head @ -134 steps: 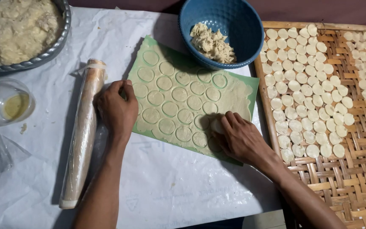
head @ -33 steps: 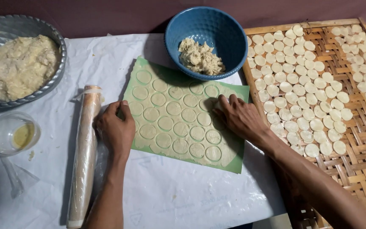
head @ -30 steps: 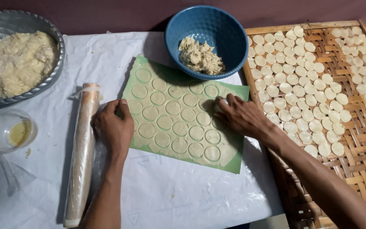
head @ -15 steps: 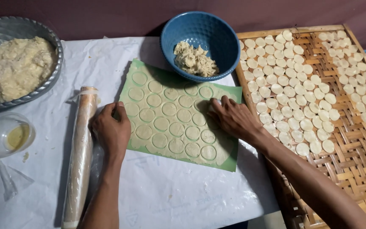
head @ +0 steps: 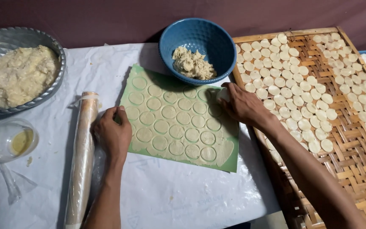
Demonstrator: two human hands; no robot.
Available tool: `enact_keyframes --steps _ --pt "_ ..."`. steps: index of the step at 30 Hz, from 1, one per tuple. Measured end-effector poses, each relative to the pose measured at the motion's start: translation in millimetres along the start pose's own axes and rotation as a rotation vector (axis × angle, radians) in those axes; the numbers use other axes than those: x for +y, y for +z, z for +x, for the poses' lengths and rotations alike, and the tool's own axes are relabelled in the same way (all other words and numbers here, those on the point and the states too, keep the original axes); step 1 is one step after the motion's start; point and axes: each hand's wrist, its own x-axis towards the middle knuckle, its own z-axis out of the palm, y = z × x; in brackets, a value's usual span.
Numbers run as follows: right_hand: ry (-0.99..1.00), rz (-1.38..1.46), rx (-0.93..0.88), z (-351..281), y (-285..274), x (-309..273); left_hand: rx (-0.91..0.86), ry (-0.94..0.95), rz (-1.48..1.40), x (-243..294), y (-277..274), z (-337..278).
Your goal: Rolling out dough and using a circular mold to cut it into many small pieces for drying.
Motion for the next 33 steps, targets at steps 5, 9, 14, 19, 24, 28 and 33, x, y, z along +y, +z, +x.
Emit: enact_keyframes --steps 5,9,14,19,24,28,33 --pt "-0.096 -0.119 0.009 9 13 3 -0.001 0.001 0.013 1 0 -1" --pt "-0.139 -0.274 0.078 10 22 -2 -0.015 -0.013 0.039 -3 3 -1" --pt "-0.112 -0.316 0.206 4 30 -11 0.002 0.006 0.060 -7 6 -1" --pt "-0.209 -0.206 0.157 2 22 -5 0.020 0.033 0.063 -3 6 0" --pt "-0.150 -0.267 0.156 -1 16 -19 0.011 -0.008 0.016 1 3 -1" --pt "-0.136 -0.204 0.089 -4 -2 -22 0.011 -0.009 -0.029 -3 3 0" --pt "0.124 0.111 0.074 -52 -20 -42 0.037 0.006 -0.045 -18 8 0"
